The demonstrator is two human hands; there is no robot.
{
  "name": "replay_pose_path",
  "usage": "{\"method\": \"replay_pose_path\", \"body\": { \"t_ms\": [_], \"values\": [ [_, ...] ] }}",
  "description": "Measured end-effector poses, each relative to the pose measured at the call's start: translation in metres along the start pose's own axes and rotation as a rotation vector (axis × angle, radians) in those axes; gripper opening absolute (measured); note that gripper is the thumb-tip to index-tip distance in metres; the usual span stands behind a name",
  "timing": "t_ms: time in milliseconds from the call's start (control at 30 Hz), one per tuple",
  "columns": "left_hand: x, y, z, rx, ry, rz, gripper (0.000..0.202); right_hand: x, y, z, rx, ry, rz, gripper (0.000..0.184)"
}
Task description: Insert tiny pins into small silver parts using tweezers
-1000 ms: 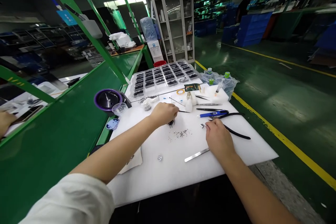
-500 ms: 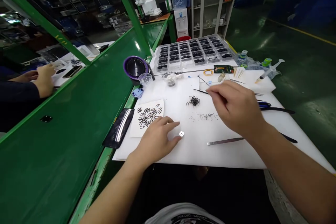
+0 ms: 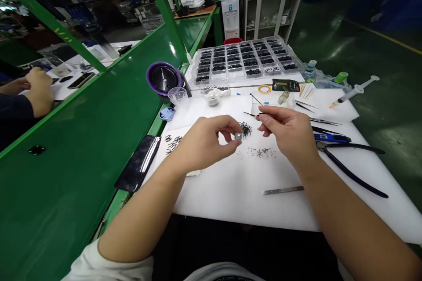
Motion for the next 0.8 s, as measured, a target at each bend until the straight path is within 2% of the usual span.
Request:
{"method": "replay_pose_path", "body": {
  "t_ms": [33, 133, 267, 400, 567, 800],
  "values": [
    [-0.003, -0.001, -0.007, 0.069, 0.006, 0.044, 0.015, -0.001, -0.001, 0.000, -0.003, 0.002, -0.011, 0.027],
    [-0.016, -0.013, -0.014, 0.165, 0.039, 0.106, 0.018, 0.000, -0.007, 0.001, -0.024, 0.011, -0.011, 0.015],
    [-0.027, -0.024, -0.007, 0.228, 0.004, 0.187, 0.015, 0.003, -0.015, 0.005, -0.069, -0.077, 0.008, 0.019],
    [-0.024, -0.023, -0.002, 0.251, -0.067, 0.177, 0.012, 0.001, -0.015, 0.007, -0.050, -0.127, 0.081, 0.022],
    [-0.020, -0.022, 0.001, 0.244, -0.070, 0.120, 0.015, 0.003, -0.016, 0.004, -0.040, -0.167, 0.125, 0.026],
    [-0.017, -0.022, 0.002, 0.218, -0.090, 0.024, 0.015, 0.002, -0.017, 0.006, -0.087, -0.162, 0.283, 0.018]
  ]
}}
Point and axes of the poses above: each hand's wrist, its own z-axis away from the middle knuckle, its own y-axis out of the back of the hand, x = y × z, the point moved 4 cm from there along -z, towards the middle knuckle, and after that the axes turned 14 degrees about -y, right-handed, at the moved point
